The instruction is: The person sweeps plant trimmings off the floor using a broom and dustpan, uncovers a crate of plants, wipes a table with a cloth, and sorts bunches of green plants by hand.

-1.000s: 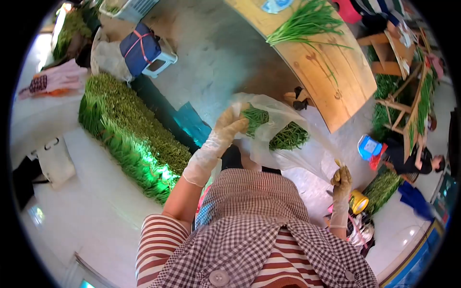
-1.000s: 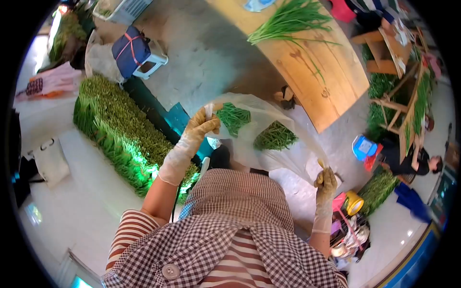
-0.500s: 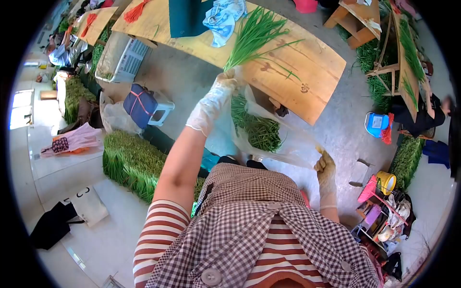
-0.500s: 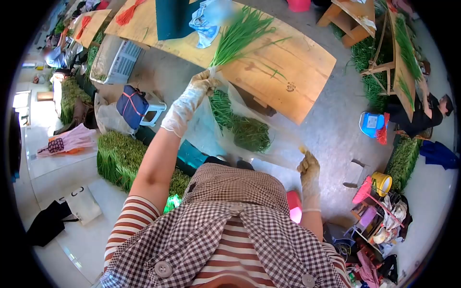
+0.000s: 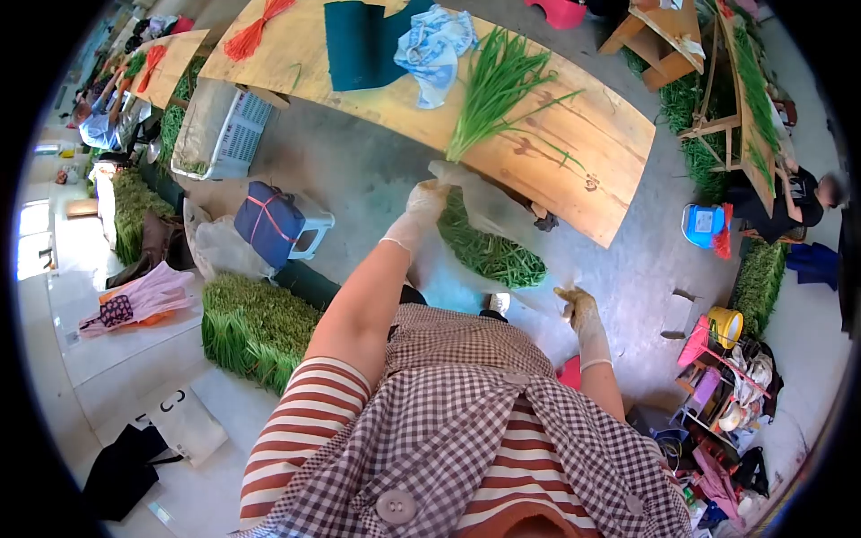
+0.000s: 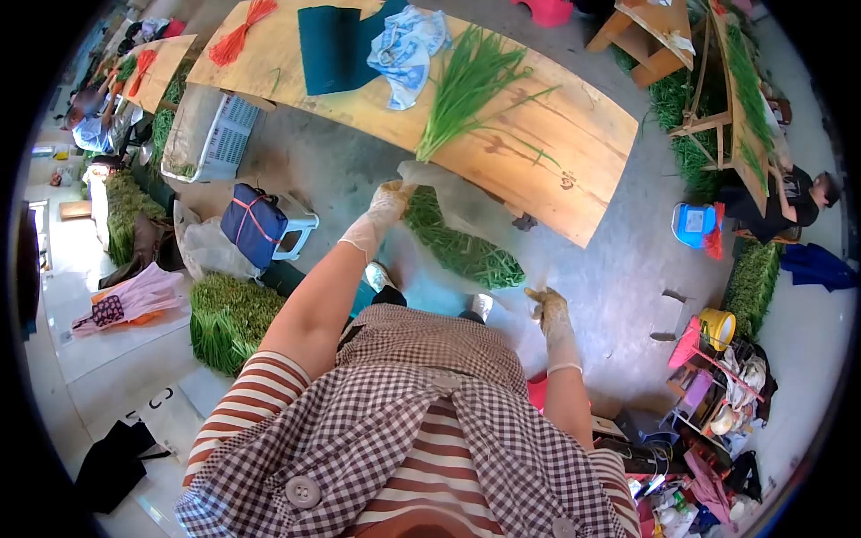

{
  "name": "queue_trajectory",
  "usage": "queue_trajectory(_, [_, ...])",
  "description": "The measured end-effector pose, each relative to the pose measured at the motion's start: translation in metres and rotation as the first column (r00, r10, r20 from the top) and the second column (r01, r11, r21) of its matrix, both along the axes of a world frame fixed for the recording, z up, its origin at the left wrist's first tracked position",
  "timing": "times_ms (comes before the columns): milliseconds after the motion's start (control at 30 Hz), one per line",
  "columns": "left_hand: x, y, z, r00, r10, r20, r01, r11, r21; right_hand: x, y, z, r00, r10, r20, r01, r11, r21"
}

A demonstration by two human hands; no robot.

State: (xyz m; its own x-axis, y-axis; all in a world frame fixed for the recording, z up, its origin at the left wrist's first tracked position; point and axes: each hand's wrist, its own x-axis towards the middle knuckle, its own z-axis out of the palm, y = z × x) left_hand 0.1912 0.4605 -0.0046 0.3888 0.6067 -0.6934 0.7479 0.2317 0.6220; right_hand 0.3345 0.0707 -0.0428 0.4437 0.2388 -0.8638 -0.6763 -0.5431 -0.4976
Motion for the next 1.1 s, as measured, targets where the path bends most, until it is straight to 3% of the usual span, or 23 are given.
queue_trajectory(33, [-0.006,0.008,-0.005,1.000,0.006,0.008,-0.006,1.000,-0.004,-0.017,0.006,0.021,0.982,-0.164,-0.098,0.168,0.986,0.026])
queue_trajectory(100, [-0.011,0.017,-0.018,0.997,0.063,0.045,-0.063,0.998,0.008,-0.040,0.008,0.053,0.980,-0.192,-0.059,0.194,0.981,0.030])
queue_trajectory(133, [-0.011,0.022,-0.009,0.998,0.009,0.056,-0.008,0.999,-0.031,-0.048,0.000,0.062,0.978,-0.204,-0.043,0.205,0.978,0.024])
queue_trajectory(167, [-0.011,0.027,0.001,0.997,-0.043,0.067,0.047,0.997,-0.068,-0.054,-0.012,0.052,0.945,-0.328,0.018,0.328,0.945,-0.008])
queue_trajectory(233, [-0.011,0.039,0.004,0.987,-0.147,0.067,0.152,0.985,-0.077,-0.061,-0.018,0.037,0.951,-0.261,0.165,0.286,0.946,-0.153])
queue_trajectory(300, [-0.010,0.048,-0.004,0.993,-0.112,0.034,0.115,0.982,-0.150,-0.060,-0.025,0.021,0.935,-0.256,0.246,0.313,0.920,-0.234])
queue_trajectory(400, [-0.012,0.050,-0.002,0.994,-0.088,0.060,0.098,0.980,-0.174,-0.048,-0.046,0.000,0.986,-0.094,0.141,0.125,0.965,-0.229])
queue_trajectory(433, [-0.014,0.048,0.007,0.993,-0.082,0.082,0.095,0.981,-0.170,-0.045,-0.052,0.007,0.998,0.045,-0.049,-0.053,0.981,-0.186])
queue_trajectory(533, [-0.013,0.042,0.035,0.958,-0.209,0.198,0.250,0.944,-0.214,-0.064,-0.061,0.025,0.955,-0.058,-0.291,0.045,0.998,-0.049])
queue_trajectory(633, [-0.004,0.045,0.005,0.986,-0.075,0.146,0.096,0.986,-0.139,-0.073,-0.057,0.016,0.972,-0.130,-0.194,0.102,0.984,-0.147])
queue_trajectory(733, [0.006,0.052,-0.035,0.993,0.036,0.110,-0.019,0.988,-0.155,-0.040,-0.059,-0.031,0.972,-0.202,0.119,0.222,0.954,-0.199])
queue_trajectory(767, [0.005,0.057,-0.057,0.993,0.005,0.122,0.015,0.987,-0.160,-0.025,-0.081,-0.071,0.937,-0.006,0.351,0.112,0.952,-0.284])
queue_trajectory(800, [0.006,0.056,-0.067,0.984,0.056,0.171,-0.021,0.979,-0.203,-0.010,-0.104,-0.113,0.819,0.212,0.534,0.053,0.898,-0.437])
queue_trajectory(833, [0.005,0.054,-0.077,0.971,0.111,0.214,-0.056,0.967,-0.247,-0.006,-0.048,-0.058,0.400,0.783,0.477,-0.143,0.567,-0.811])
queue_trajectory(867, [0.005,0.052,-0.087,0.953,0.164,0.255,-0.087,0.954,-0.288,-0.002,0.024,0.013,-0.077,0.995,0.066,0.207,0.080,-0.975])
queue_trajectory(933, [0.008,0.049,-0.085,0.968,0.109,0.226,-0.050,0.967,-0.249,-0.001,0.098,0.025,-0.288,0.884,0.369,0.073,0.405,-0.912])
queue_trajectory(967, [0.009,0.046,-0.079,0.974,0.083,0.209,-0.033,0.972,-0.231,-0.008,0.111,-0.014,-0.138,0.873,0.468,-0.268,0.422,-0.866])
queue_trajectory(1000, [0.009,0.044,-0.075,0.972,0.082,0.221,-0.027,0.970,-0.240,-0.020,0.123,-0.059,0.040,0.863,0.504,-0.567,0.435,-0.699])
queue_trajectory(1067, [0.008,0.041,-0.070,0.965,0.082,0.250,-0.018,0.968,-0.250,-0.047,0.172,-0.102,0.220,0.805,0.550,-0.783,0.483,-0.393])
queue_trajectory(1100, [0.006,0.041,-0.075,0.965,0.073,0.250,-0.006,0.966,-0.258,-0.048,0.196,-0.121,0.184,0.883,0.432,-0.874,0.348,-0.339])
